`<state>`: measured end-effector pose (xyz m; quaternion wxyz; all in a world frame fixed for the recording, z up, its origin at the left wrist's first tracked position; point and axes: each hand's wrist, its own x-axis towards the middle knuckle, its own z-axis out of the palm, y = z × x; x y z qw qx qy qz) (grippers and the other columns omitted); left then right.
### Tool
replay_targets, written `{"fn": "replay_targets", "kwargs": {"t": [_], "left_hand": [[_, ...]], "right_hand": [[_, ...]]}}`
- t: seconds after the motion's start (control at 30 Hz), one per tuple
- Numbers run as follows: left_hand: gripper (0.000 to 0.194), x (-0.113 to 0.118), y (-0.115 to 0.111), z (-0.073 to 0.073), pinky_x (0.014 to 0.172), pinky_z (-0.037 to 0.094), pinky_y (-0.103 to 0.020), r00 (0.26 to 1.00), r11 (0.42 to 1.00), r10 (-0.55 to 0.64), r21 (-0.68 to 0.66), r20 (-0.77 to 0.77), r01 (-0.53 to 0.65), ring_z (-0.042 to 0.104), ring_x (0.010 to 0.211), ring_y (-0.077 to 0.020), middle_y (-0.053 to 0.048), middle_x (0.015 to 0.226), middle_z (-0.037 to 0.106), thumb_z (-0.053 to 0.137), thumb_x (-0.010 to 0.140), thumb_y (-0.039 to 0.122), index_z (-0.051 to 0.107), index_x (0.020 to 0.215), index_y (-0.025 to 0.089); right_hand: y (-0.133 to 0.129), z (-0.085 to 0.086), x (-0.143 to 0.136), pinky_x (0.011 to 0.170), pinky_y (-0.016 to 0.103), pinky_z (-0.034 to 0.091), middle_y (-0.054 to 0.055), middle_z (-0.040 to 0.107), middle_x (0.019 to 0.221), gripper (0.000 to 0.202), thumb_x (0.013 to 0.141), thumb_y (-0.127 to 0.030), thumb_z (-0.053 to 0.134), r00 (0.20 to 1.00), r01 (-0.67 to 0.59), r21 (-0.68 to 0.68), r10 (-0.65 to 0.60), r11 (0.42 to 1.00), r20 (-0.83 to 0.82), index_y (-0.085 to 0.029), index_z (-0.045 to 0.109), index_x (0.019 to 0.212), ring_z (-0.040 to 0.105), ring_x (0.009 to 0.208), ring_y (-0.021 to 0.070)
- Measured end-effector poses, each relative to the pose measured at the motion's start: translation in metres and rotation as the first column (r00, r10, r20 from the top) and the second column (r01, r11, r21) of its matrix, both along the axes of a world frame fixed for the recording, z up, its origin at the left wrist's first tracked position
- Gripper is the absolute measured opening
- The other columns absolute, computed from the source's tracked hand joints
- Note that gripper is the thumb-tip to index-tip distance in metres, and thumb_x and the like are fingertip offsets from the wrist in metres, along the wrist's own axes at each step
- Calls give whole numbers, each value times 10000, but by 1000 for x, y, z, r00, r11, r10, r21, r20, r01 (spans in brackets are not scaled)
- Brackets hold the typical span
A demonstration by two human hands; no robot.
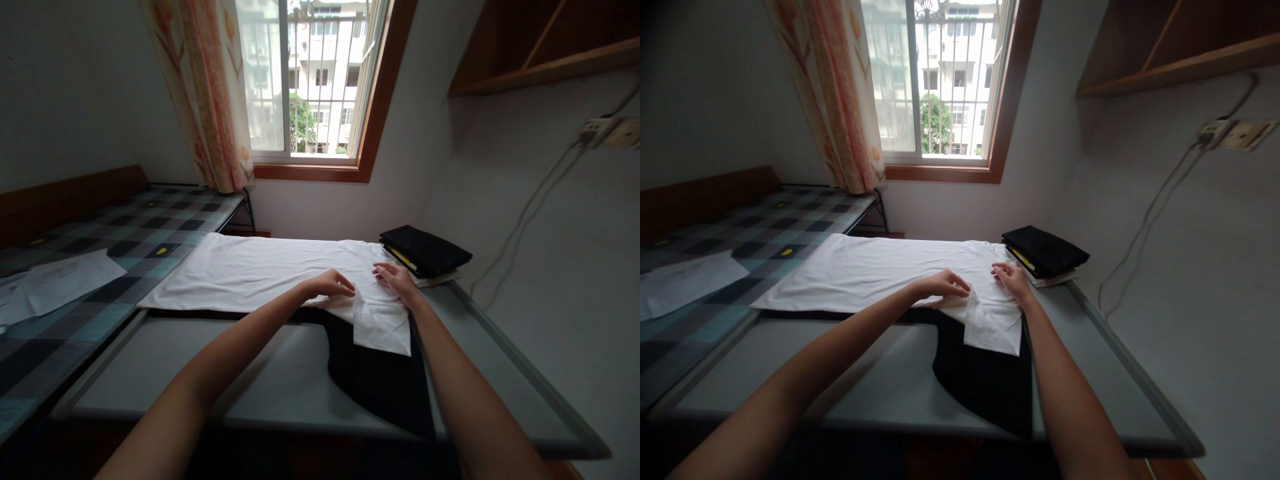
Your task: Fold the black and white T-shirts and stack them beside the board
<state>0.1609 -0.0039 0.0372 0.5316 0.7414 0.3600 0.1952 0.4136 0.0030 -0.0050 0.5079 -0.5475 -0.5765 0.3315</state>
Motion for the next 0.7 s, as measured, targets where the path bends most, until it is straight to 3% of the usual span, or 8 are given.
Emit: {"fn": "replay_targets", "kwargs": {"t": [0.07,0.13,0.2,0.27,0.37,0.47,0.57,0.7], "left_hand": [[275,3,3,-5,812,450,-278,993,999,47,-7,108,-46,621,855,-181,-62,927,738,757,671,284,779,910,151],[262,0,8,-11,769,468,-275,960,973,230,-69,159,-222,620,813,-169,-69,912,733,714,709,249,769,939,137],[245,-9,13,-17,678,469,-258,888,899,433,-152,155,-412,602,725,-148,-65,840,719,674,740,217,757,946,113],[239,-21,16,-21,643,462,-242,831,841,533,-212,160,-498,591,696,-132,-68,832,709,665,750,186,744,955,93],[293,-34,13,-26,701,478,-243,818,849,517,-270,253,-453,612,757,-128,-86,936,712,680,757,181,716,1035,94],[408,-39,8,-29,726,485,-256,823,883,456,-290,339,-370,617,776,-129,-91,1001,706,699,752,202,671,1150,116],[457,-38,7,-31,696,475,-244,850,901,432,-196,302,-388,595,747,-120,-93,1032,696,694,720,159,661,1173,114],[506,-40,11,-29,725,474,-251,891,924,378,-39,250,-381,599,795,-140,-102,1116,678,654,666,106,676,1172,117]], "right_hand": [[-1,3,2,671,330,561,91,726,829,542,648,-640,704,1000,-16,-3,16,1000,6,-166,695,910,688,738,196],[-2,7,5,634,309,549,97,729,856,578,673,-676,668,1000,-7,1,7,1000,16,-163,692,939,685,727,193],[-2,11,8,596,294,534,102,730,863,633,695,-728,613,999,29,17,-30,999,28,-158,688,961,683,706,191],[-1,14,11,593,295,531,108,730,867,681,721,-770,547,998,52,37,-53,998,38,-155,686,978,683,700,193],[-3,18,12,663,333,547,121,728,911,688,745,-771,519,994,3,52,-9,999,110,-156,691,1003,690,750,215],[-8,20,10,783,369,550,122,717,1030,588,714,-629,664,943,-176,-44,181,983,280,-172,687,1082,687,883,244],[-14,22,6,885,365,524,107,689,1148,527,681,-376,730,830,-311,-214,374,926,413,-193,664,1171,652,1027,251],[-15,23,4,894,336,510,88,685,1141,490,657,-196,661,739,-312,-248,399,917,543,-194,677,1147,636,1037,234]]}}
